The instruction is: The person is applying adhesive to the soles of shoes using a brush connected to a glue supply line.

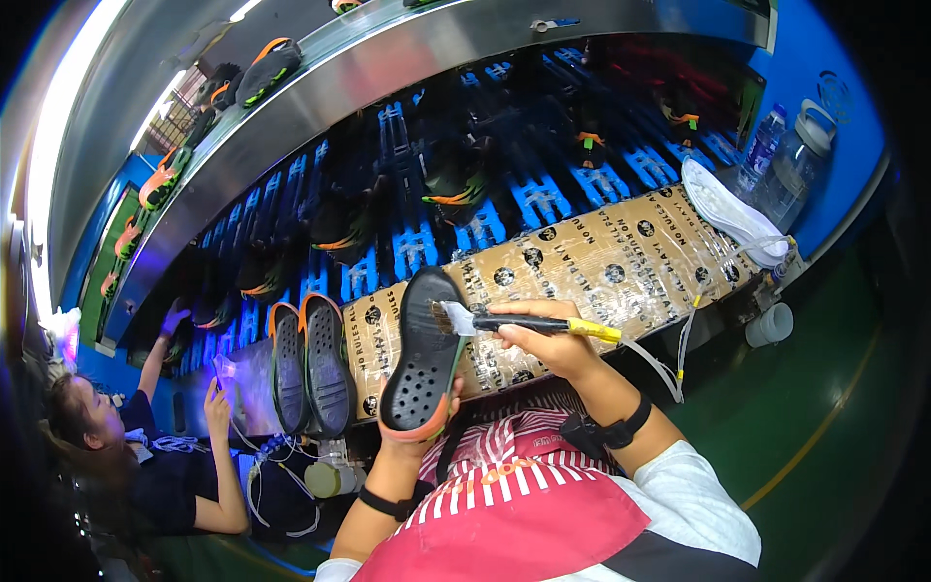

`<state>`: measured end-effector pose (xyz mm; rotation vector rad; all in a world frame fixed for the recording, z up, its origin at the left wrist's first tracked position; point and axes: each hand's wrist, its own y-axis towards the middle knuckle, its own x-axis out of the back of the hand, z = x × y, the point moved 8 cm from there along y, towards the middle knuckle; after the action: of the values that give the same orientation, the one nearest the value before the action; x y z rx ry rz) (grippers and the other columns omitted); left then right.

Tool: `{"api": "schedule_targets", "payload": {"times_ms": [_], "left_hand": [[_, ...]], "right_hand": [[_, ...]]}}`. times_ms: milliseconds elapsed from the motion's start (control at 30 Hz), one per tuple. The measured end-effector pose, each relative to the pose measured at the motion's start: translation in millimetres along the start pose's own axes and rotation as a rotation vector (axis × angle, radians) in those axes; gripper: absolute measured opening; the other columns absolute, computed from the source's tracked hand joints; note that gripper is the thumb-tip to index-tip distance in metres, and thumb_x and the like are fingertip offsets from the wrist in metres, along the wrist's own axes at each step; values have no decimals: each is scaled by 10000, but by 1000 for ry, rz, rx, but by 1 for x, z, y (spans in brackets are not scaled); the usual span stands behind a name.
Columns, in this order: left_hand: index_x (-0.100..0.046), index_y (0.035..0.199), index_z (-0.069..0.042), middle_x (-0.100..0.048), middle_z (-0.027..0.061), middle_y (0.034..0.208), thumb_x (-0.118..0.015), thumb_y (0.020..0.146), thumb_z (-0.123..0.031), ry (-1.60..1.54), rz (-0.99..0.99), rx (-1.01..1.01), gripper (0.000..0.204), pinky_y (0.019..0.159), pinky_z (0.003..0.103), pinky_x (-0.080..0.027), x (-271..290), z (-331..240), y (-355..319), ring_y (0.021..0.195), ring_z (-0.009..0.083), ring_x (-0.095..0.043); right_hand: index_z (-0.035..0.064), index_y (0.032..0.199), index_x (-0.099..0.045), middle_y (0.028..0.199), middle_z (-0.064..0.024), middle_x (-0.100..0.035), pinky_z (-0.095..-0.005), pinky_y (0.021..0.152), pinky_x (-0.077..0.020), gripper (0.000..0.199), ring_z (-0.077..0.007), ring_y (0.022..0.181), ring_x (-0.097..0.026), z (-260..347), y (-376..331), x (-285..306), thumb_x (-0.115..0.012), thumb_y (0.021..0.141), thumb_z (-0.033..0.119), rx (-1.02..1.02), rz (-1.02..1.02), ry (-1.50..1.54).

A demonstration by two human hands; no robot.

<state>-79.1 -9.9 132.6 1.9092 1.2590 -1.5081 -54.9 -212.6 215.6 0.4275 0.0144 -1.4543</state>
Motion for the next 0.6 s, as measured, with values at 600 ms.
{"api": "schedule_targets", "payload": {"times_ms": [600], "left_hand": [[-388,1304,-105,-505,113,1222,-386,867,-569,42,20,-187,638,938,406,-421,18,0,-5,1095,271,-514]], "right_hand": [[22,882,-658,679,-92,-617,-271,520,-449,208,-194,572,-597,50,-1,-86,-665,676,46,427,145,-400]]}}
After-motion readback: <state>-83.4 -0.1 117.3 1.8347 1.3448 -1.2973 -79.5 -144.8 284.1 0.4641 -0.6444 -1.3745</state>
